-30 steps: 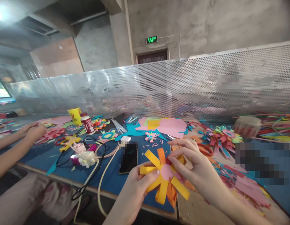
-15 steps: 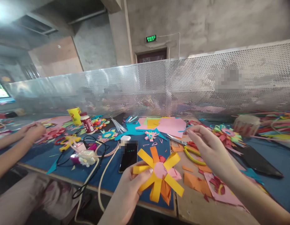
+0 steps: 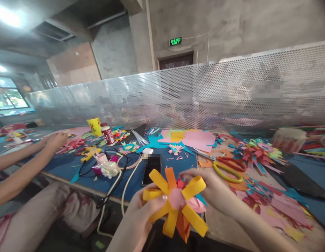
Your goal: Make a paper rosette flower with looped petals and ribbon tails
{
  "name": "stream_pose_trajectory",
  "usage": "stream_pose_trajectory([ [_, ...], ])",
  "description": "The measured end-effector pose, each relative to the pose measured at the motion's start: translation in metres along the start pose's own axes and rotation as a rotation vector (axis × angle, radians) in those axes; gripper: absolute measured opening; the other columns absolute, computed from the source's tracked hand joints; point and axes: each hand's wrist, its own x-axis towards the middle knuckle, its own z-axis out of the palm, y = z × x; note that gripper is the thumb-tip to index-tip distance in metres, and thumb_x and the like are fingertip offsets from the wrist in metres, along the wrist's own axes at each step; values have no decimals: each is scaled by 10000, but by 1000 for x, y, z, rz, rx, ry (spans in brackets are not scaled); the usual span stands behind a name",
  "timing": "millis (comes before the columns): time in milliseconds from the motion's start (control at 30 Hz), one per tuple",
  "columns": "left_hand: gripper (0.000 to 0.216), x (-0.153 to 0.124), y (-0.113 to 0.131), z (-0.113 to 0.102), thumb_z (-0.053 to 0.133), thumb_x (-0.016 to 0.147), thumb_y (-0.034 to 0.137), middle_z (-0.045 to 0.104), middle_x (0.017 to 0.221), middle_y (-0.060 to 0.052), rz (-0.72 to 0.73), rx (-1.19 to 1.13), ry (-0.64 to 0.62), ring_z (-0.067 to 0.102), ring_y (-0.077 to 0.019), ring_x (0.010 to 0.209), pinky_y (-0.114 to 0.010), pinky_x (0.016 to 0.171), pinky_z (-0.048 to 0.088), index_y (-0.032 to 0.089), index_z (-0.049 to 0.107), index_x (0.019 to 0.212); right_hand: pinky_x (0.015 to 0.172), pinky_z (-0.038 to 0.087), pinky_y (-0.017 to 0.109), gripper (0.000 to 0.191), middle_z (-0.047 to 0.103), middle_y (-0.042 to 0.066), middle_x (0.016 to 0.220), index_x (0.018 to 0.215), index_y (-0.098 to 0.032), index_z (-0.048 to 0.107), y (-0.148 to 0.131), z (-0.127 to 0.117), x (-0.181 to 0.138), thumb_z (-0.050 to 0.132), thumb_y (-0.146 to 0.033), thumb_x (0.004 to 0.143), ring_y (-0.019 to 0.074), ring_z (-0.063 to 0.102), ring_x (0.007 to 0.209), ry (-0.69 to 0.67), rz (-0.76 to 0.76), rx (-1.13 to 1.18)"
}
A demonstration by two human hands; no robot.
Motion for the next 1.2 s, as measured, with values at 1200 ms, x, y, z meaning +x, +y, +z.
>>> stream_pose_trajectory([
  [1200, 267, 20, -16, 22, 744, 617, 221, 698, 768, -41, -39, 26, -116, 633, -156, 676, -213, 604, 456, 141, 687, 865, 738, 466, 296, 192, 608, 13, 892, 742, -230, 602, -6, -42, 7, 537, -361, 866, 166, 570, 849, 129, 80, 180],
])
